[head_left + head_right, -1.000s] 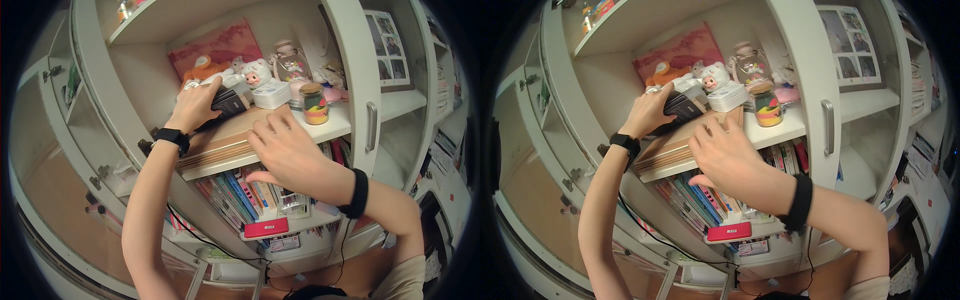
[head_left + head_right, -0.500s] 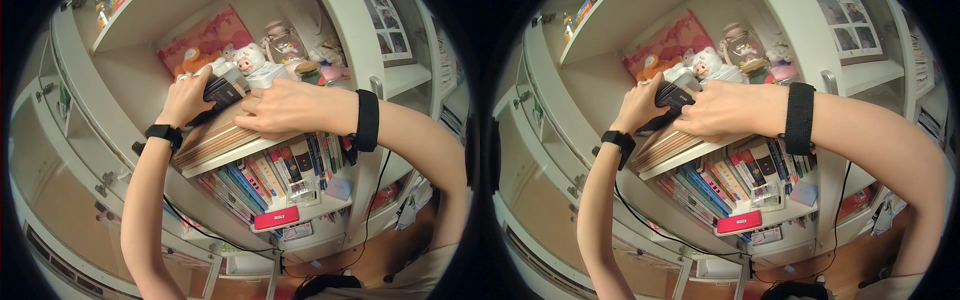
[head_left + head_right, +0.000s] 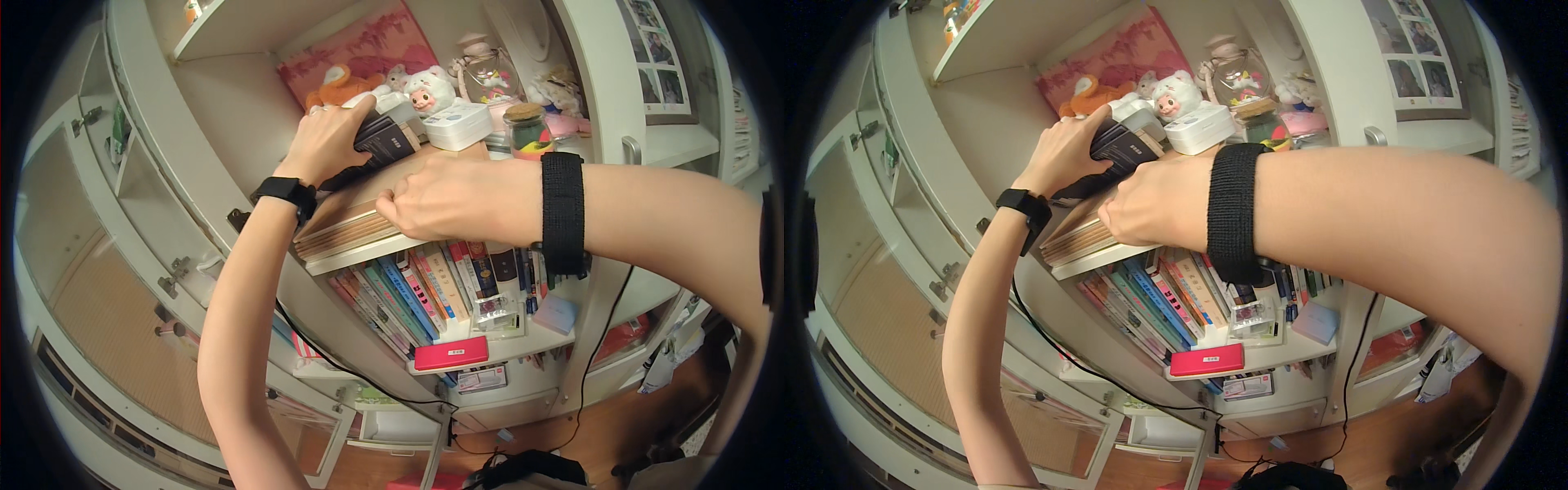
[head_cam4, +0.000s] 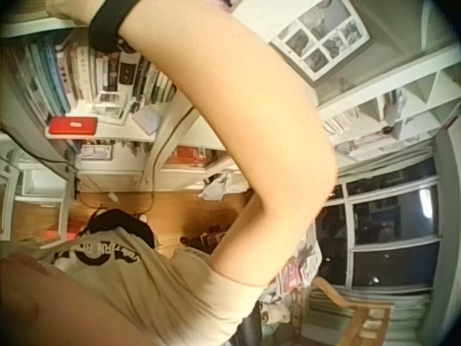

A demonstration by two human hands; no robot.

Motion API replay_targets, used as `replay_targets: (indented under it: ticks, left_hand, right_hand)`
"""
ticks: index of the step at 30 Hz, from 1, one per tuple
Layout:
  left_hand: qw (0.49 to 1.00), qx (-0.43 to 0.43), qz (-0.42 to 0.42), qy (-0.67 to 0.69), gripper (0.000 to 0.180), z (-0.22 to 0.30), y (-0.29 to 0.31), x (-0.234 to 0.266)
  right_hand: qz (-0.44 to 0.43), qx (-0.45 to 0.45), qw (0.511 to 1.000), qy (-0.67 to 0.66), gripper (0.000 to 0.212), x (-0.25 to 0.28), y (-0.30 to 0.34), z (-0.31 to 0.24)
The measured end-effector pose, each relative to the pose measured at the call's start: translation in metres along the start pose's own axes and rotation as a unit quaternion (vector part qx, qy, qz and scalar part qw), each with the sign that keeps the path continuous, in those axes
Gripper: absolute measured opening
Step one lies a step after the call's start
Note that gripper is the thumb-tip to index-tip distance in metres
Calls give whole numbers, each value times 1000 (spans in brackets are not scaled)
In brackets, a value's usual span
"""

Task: The person organizes notebooks, a small box, and other stationary items on several white bookshelf levels by hand.

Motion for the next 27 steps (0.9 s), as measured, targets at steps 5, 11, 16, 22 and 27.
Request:
replay_targets:
  ticks: [5,11,16,22,27]
  left_hand:
    - [999,-1,30,18,67,0,4,4]
    - [998,-21,47,35,62,0,2,6]
    - [999,-6,24,45,67,-6,-1,6]
    - [999,17,6,43,68,-7,-1,3]
    - [999,15,17,43,69,-8,-5,1]
  right_hand:
    - [-15,72,997,11,18,30,8,-17]
    - [-106,55,993,9,43,31,14,-11]
    - [-65,-23,997,38,47,22,32,-2]
    - [-103,-41,993,39,43,21,39,0]
    - [-92,-60,993,-29,43,20,41,11]
Point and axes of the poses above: each hand's wrist, its own y-axis away from the middle knuckle, its own x-axis out of the back of the hand, z = x × y, the point moved 8 cm from there along -y, towards the middle knuckle, and after that the axes turned 2 degrees about x, right-handed, at the moved point
